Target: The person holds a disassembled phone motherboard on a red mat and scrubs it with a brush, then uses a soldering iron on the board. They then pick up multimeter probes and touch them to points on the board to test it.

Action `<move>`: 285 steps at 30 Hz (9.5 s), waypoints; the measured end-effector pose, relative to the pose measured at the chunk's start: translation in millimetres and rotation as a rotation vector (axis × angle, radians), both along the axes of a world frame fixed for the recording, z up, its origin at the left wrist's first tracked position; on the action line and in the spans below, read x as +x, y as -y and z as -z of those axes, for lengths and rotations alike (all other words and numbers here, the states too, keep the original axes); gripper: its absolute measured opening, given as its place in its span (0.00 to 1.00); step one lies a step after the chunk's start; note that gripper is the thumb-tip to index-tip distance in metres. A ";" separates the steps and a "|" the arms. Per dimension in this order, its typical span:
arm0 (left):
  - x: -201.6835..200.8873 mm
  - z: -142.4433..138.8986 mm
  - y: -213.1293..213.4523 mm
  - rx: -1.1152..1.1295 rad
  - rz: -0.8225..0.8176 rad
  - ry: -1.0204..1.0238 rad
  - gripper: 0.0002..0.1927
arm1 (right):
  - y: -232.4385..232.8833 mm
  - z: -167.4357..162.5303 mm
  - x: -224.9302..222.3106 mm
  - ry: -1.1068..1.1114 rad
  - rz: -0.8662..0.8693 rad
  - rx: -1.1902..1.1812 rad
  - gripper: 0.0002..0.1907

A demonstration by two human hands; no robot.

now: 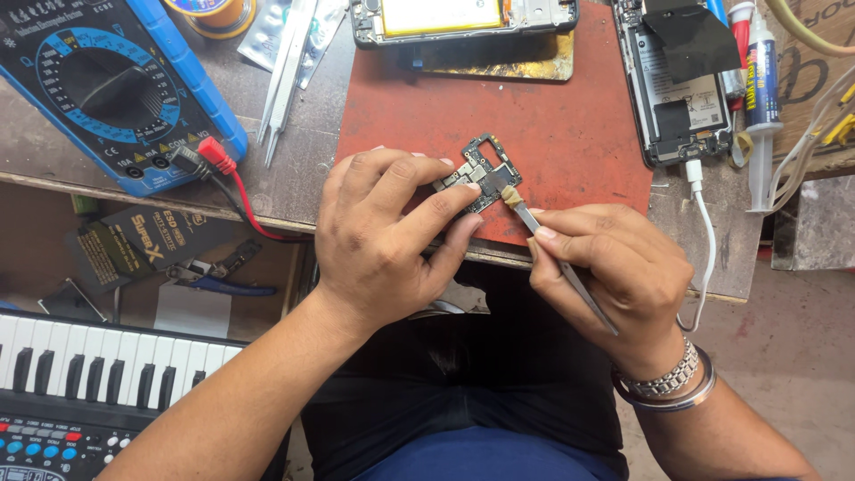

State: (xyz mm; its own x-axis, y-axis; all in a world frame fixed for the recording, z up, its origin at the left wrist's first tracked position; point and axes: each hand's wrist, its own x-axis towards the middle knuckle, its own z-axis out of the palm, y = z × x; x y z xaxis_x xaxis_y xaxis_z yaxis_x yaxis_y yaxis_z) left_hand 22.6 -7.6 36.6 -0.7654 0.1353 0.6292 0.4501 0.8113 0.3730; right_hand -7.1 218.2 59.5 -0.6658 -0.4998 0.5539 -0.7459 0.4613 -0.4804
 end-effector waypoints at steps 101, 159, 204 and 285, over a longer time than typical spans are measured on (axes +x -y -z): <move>39.8 38.1 -6.0 0.028 0.006 -0.027 0.12 | -15.0 43.3 33.3 0.302 -0.005 -0.164 0.05; 30.3 37.3 -8.3 0.036 0.034 -0.035 0.11 | -25.7 41.5 20.0 0.502 -0.025 -0.214 0.08; 24.3 35.1 -9.3 0.040 0.036 -0.042 0.11 | -21.3 36.5 19.4 0.274 -0.019 -0.142 0.05; 15.9 35.0 -12.7 0.028 0.014 -0.068 0.12 | -17.7 35.9 11.8 0.238 0.058 -0.153 0.03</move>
State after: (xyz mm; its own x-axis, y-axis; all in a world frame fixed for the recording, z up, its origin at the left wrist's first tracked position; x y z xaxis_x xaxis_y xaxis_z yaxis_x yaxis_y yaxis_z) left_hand 38.5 5.1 1.6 -0.7186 0.1279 0.6835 0.4869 0.7944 0.3632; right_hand 4.7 235.9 23.6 -0.8112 -0.3796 0.4449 -0.5784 0.4087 -0.7060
